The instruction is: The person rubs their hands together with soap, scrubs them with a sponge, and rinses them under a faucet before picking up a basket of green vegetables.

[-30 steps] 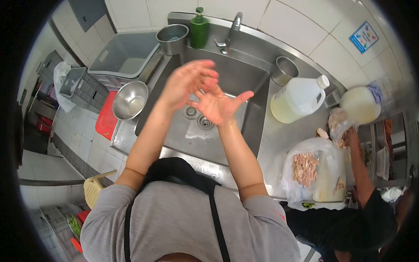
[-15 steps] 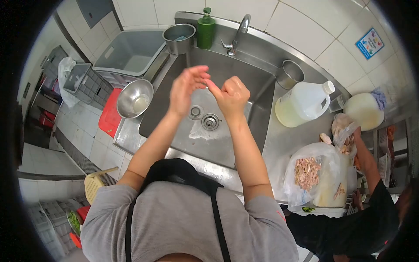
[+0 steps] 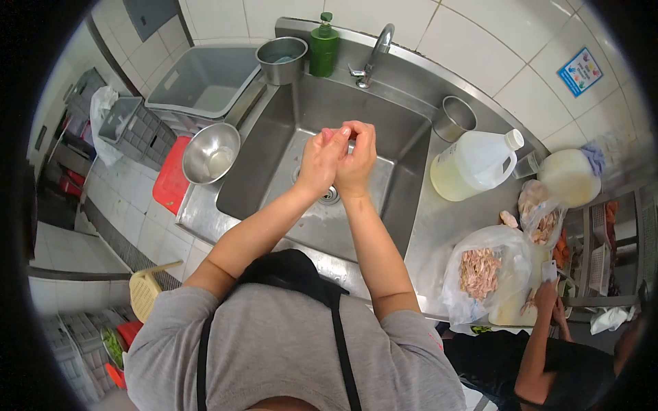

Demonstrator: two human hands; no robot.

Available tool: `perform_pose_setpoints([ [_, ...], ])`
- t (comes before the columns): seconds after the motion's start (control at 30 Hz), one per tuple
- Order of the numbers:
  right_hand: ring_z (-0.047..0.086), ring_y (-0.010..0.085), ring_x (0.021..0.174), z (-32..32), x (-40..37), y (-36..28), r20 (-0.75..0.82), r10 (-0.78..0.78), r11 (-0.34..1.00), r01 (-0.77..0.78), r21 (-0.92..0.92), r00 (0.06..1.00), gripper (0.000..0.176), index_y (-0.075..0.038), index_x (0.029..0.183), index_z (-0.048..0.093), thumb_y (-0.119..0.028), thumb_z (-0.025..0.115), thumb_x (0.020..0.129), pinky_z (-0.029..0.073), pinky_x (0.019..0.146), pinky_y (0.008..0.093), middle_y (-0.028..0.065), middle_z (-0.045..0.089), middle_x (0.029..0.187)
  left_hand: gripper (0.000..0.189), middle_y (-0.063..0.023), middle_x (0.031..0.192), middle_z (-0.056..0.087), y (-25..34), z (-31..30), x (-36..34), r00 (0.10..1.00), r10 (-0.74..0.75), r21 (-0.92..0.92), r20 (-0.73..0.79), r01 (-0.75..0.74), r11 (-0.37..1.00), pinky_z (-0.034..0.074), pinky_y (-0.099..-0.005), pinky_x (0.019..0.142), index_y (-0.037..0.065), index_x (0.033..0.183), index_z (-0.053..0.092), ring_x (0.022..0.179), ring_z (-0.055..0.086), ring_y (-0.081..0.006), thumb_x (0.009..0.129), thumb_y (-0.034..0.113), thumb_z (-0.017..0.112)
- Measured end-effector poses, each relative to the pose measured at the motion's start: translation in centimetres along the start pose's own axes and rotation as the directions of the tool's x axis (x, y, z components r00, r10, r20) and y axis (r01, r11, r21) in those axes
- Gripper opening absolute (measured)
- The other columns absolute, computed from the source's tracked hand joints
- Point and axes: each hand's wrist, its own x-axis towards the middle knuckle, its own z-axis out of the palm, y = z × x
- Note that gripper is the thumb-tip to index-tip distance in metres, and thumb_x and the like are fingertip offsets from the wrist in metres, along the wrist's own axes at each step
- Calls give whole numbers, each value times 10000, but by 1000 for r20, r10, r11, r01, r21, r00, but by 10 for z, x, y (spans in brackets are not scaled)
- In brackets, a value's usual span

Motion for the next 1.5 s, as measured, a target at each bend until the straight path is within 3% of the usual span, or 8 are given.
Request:
perform_pose_setpoints([
  [0.07, 517, 185, 680, 6, -9, 9, 74, 178, 979, -184, 87, 981, 212, -23, 911, 472, -182, 546, 792, 435, 592, 260, 76, 513, 824, 370, 16, 501, 408, -2, 3, 1, 996, 92, 105, -16, -90, 990, 306, -221, 438, 51, 584, 444, 480, 373, -58, 858, 300, 459],
  [0.13, 543, 212, 728, 18, -14, 14, 479, 527, 358, -694, 625, 703, 341, -26, 1020, 433, -314, 453, 839, 463, 622, 287, 97, 516, 879, 386, 21, 511, 407, -9, -1, 5, 998, 55, 194, -21, -50, 980, 300, -224, 457, 40, 573, 436, 507, 369, -56, 856, 301, 464],
  [0.43, 525, 172, 612, 14, -6, -26, 692, 621, -114, -831, 544, 368, 179, -62, 913, 464, -163, 554, 795, 442, 563, 275, 80, 524, 776, 373, -21, 622, 398, -9, -26, 16, 984, -164, 341, 68, 131, 931, 325, -250, 546, 46, 650, 424, 609, 375, -101, 846, 362, 448],
  [0.57, 552, 216, 738, 19, -16, -8, 681, 587, 40, -856, 515, 437, 338, -34, 1061, 406, -305, 408, 859, 481, 634, 321, 117, 519, 885, 541, -140, 1149, 458, -24, -72, 53, 503, -680, 343, 533, 606, 718, 403, -280, 832, 45, 1073, 483, 1069, 432, -186, 813, 511, 392],
  [0.67, 548, 206, 792, 25, -22, 1, 567, 599, 197, -791, 580, 565, 296, -40, 1055, 411, -239, 448, 840, 479, 682, 307, 106, 516, 906, 385, 28, 475, 369, -3, -13, 18, 973, -230, -440, -27, 195, 877, 322, -229, 447, 103, 543, 375, 445, 348, -78, 854, 311, 463],
  [0.8, 487, 233, 956, 21, -19, -20, 661, 425, -81, -701, 708, 618, 238, -60, 1013, 454, -91, 506, 783, 414, 833, 334, 88, 499, 966, 423, 9, 487, 369, -5, -40, 34, 897, -46, -877, 439, 439, 194, 334, -237, 483, 125, 523, 318, 455, 357, -115, 857, 354, 440],
  [1.07, 500, 261, 882, 14, 14, -18, 656, 157, 133, -674, 727, 738, 161, -23, 834, 469, -45, 563, 705, 404, 823, 384, 115, 497, 848, 810, -290, 1338, 51, 22, -29, 25, 768, 219, -798, 602, 566, 207, 152, -372, 1031, -80, 1078, 432, 1268, 39, -373, 729, 648, 358],
  [1.5, 483, 101, 434, 13, 43, -13, 377, 387, 489, -534, 690, 842, 223, -34, 611, 442, -81, 579, 780, 419, 436, 240, 29, 469, 490, 428, -65, 794, 542, 18, -10, 22, 842, -472, -866, 262, 421, 269, 424, -278, 800, 41, 792, 497, 846, 540, -157, 860, 438, 350],
])
